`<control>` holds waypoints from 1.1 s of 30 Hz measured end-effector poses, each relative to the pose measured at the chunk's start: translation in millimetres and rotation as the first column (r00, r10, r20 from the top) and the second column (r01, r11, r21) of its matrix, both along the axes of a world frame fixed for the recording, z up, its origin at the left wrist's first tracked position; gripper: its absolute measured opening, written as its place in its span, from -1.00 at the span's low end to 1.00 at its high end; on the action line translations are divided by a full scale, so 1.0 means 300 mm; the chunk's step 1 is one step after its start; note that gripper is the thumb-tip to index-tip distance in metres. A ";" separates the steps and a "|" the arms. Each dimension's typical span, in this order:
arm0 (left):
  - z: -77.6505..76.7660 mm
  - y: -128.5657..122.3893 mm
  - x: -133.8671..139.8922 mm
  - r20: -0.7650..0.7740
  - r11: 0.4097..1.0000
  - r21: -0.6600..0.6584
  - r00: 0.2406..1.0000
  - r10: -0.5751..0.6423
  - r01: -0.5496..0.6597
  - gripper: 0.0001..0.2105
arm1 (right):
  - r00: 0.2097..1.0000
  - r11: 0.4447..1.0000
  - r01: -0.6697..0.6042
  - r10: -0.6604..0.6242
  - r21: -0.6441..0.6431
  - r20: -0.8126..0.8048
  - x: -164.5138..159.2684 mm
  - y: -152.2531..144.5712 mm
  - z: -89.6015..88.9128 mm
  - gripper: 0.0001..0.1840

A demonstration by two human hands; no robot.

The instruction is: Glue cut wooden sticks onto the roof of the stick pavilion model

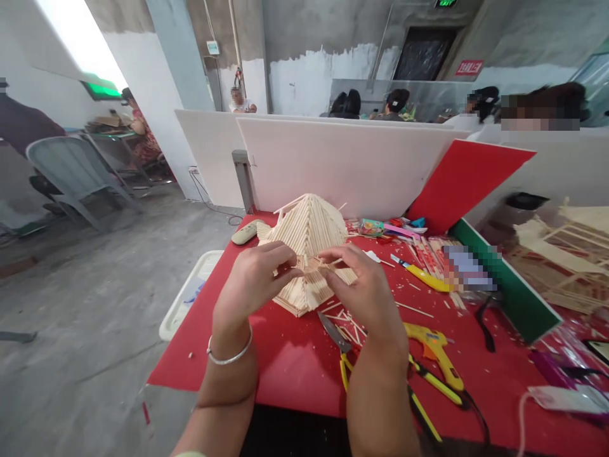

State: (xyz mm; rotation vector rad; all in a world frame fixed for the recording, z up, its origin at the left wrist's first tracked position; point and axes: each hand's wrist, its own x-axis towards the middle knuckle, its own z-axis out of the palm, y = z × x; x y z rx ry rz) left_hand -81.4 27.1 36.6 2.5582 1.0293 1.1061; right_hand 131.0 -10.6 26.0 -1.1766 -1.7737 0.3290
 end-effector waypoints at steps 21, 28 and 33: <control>-0.023 0.057 0.029 0.039 0.999 -0.024 0.999 -0.038 0.039 -0.79 | 0.993 0.998 -0.069 0.070 0.007 -0.096 -0.002 0.099 -0.010 -0.82; -0.027 0.072 0.031 0.081 0.998 -0.024 0.995 -0.064 0.066 -0.79 | 0.994 0.995 -0.091 0.093 0.032 -0.058 -0.002 0.103 -0.007 -0.80; -0.029 0.074 0.031 0.071 0.998 -0.026 0.996 -0.059 0.061 -0.78 | 0.993 0.994 -0.107 0.108 0.037 -0.037 -0.004 0.097 0.001 -0.80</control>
